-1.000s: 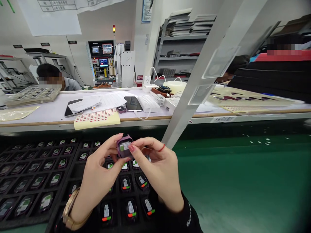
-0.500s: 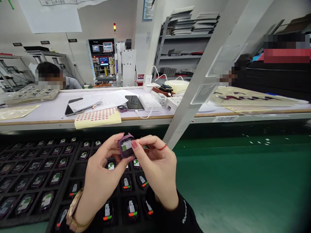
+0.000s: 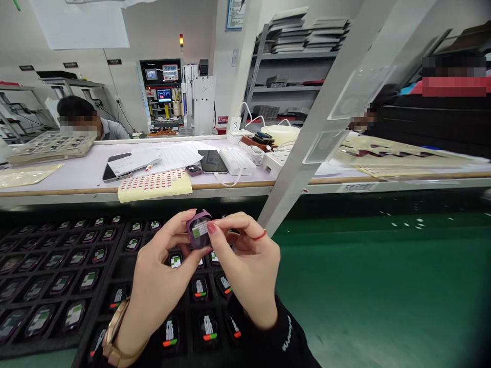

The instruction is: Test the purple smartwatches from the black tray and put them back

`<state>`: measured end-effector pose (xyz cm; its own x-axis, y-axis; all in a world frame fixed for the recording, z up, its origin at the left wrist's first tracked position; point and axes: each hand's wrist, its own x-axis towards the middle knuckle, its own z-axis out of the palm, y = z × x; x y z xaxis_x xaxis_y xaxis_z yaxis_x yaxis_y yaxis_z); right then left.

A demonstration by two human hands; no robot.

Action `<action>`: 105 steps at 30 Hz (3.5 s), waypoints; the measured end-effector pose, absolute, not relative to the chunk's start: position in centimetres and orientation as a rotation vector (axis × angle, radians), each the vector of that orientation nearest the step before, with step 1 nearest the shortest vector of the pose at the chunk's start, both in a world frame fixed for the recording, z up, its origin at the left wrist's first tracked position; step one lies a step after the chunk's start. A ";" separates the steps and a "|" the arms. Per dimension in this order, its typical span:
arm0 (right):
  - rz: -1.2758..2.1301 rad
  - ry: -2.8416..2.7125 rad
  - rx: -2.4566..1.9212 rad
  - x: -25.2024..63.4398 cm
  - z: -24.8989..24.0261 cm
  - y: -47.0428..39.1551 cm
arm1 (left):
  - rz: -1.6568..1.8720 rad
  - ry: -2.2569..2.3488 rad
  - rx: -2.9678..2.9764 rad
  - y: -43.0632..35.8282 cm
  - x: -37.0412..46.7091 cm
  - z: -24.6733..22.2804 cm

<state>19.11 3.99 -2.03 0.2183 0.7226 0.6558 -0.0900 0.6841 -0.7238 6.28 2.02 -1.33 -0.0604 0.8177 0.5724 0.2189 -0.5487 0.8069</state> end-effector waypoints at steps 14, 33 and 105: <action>0.808 -1.439 -0.729 21.7 -1.5 4.6 | 1.513 1.244 1.952 2.3 4.5 -1.9; 1.404 -1.508 -0.405 21.9 -1.6 5.2 | 1.454 1.222 2.092 2.3 3.5 -2.0; 0.606 -2.463 -1.549 25.4 -13.3 12.0 | 0.555 1.701 2.041 7.4 -8.1 -13.8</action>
<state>25.42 11.96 -13.30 -0.4466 0.8919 -0.0711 0.8231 0.3785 -0.4233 -8.09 7.45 -13.78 0.1702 0.9848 0.0344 0.8153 -0.1603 0.5564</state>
